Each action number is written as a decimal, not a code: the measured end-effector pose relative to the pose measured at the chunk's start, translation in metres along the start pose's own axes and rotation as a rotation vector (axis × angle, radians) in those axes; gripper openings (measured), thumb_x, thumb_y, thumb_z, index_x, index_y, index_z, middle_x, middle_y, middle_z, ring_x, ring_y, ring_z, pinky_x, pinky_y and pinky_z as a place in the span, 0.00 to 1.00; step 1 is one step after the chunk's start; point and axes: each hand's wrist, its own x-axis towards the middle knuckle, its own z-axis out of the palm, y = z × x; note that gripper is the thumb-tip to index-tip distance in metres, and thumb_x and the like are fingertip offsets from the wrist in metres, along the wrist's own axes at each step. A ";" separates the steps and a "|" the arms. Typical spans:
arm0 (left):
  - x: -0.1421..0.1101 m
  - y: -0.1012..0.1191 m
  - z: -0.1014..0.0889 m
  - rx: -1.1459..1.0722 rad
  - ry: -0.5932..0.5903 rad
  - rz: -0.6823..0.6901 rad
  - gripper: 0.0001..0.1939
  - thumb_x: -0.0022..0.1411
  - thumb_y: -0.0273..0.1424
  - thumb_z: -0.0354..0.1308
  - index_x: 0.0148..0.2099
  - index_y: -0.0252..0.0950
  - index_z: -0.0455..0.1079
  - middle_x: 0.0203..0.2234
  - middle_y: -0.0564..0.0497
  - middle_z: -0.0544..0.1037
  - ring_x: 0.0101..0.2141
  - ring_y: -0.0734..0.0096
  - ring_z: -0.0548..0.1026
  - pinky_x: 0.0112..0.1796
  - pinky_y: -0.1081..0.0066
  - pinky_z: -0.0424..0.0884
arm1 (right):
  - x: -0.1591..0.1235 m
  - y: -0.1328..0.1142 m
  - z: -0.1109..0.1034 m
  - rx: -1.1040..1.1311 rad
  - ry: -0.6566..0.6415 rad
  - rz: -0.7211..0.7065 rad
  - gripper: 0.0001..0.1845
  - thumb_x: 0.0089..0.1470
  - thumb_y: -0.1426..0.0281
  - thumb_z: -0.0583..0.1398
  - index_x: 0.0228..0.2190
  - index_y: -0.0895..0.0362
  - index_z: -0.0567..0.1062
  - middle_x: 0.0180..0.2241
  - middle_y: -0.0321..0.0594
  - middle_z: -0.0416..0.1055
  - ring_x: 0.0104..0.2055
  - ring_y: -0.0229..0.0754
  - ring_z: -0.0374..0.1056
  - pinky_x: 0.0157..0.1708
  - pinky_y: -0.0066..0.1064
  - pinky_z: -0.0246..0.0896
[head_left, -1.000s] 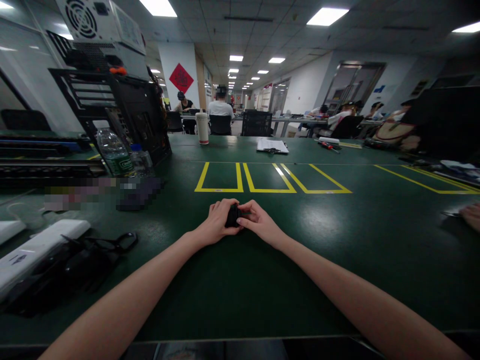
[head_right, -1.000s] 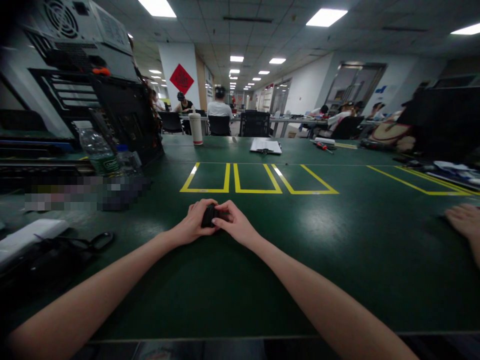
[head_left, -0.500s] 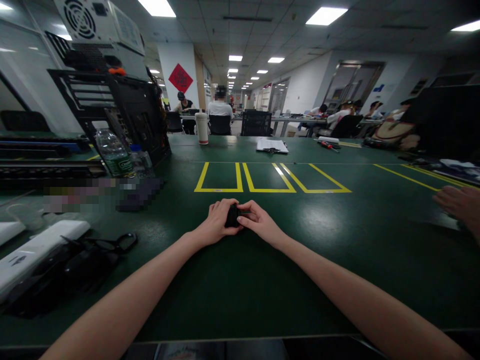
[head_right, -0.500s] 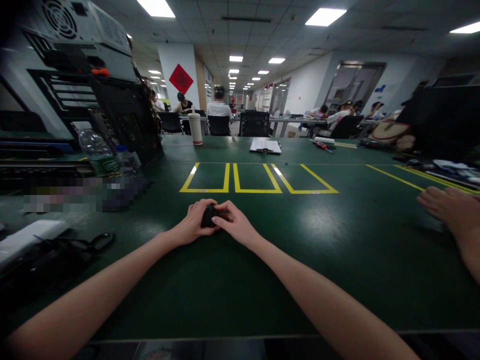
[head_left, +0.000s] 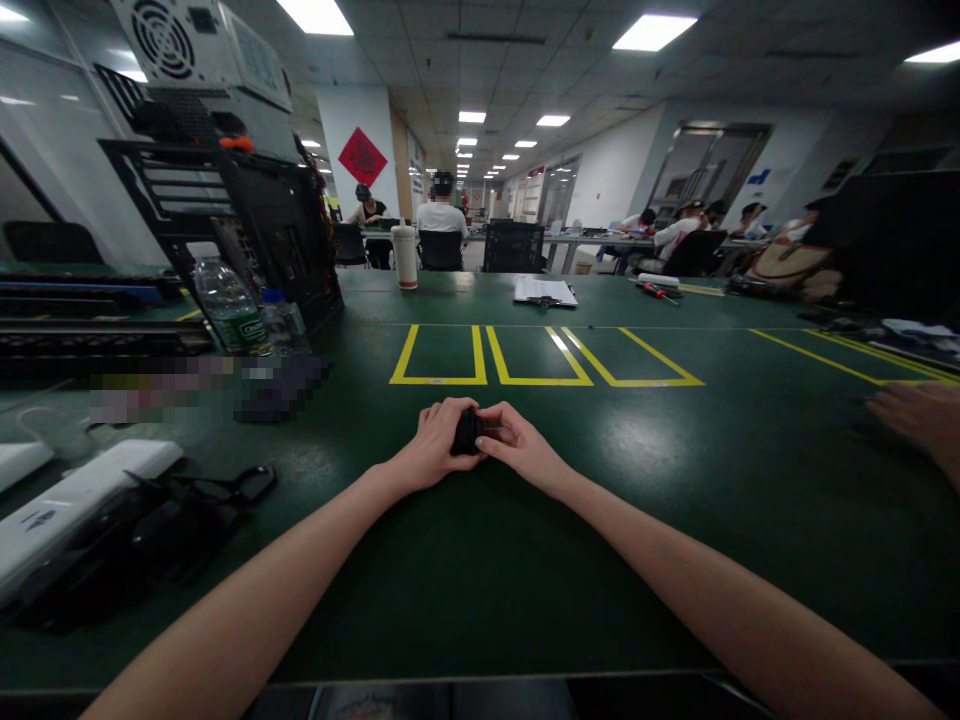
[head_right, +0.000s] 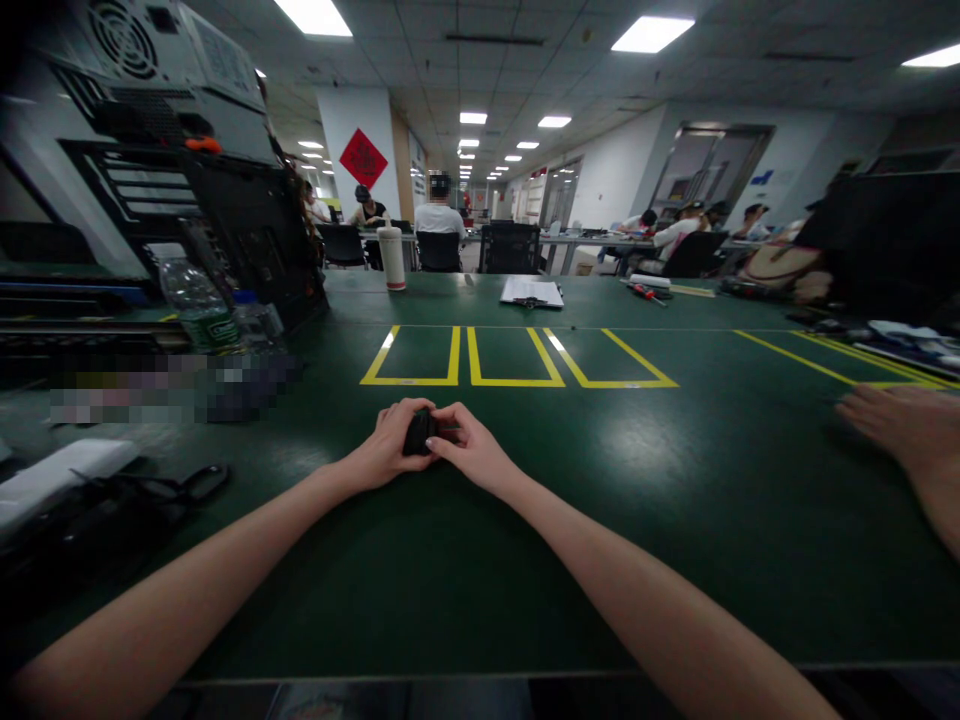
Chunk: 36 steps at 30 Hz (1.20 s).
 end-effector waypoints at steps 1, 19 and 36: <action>0.000 0.000 0.001 0.000 0.005 0.000 0.27 0.53 0.35 0.58 0.52 0.41 0.51 0.44 0.47 0.64 0.42 0.57 0.65 0.43 0.58 0.58 | 0.000 -0.001 0.000 0.011 0.002 0.003 0.13 0.49 0.71 0.60 0.39 0.53 0.66 0.41 0.37 0.65 0.46 0.42 0.65 0.45 0.38 0.63; 0.000 0.000 -0.001 0.013 -0.006 0.015 0.27 0.54 0.35 0.58 0.53 0.40 0.51 0.44 0.47 0.62 0.42 0.59 0.64 0.43 0.60 0.59 | -0.001 0.001 0.000 -0.006 0.033 0.020 0.14 0.47 0.71 0.61 0.38 0.53 0.66 0.43 0.37 0.65 0.47 0.44 0.65 0.44 0.40 0.64; 0.000 0.001 -0.003 0.009 -0.009 0.013 0.26 0.54 0.35 0.57 0.52 0.40 0.51 0.44 0.46 0.63 0.41 0.59 0.64 0.43 0.59 0.59 | 0.000 0.002 0.000 0.008 0.016 0.024 0.14 0.48 0.72 0.60 0.39 0.52 0.65 0.43 0.37 0.64 0.46 0.44 0.65 0.44 0.40 0.63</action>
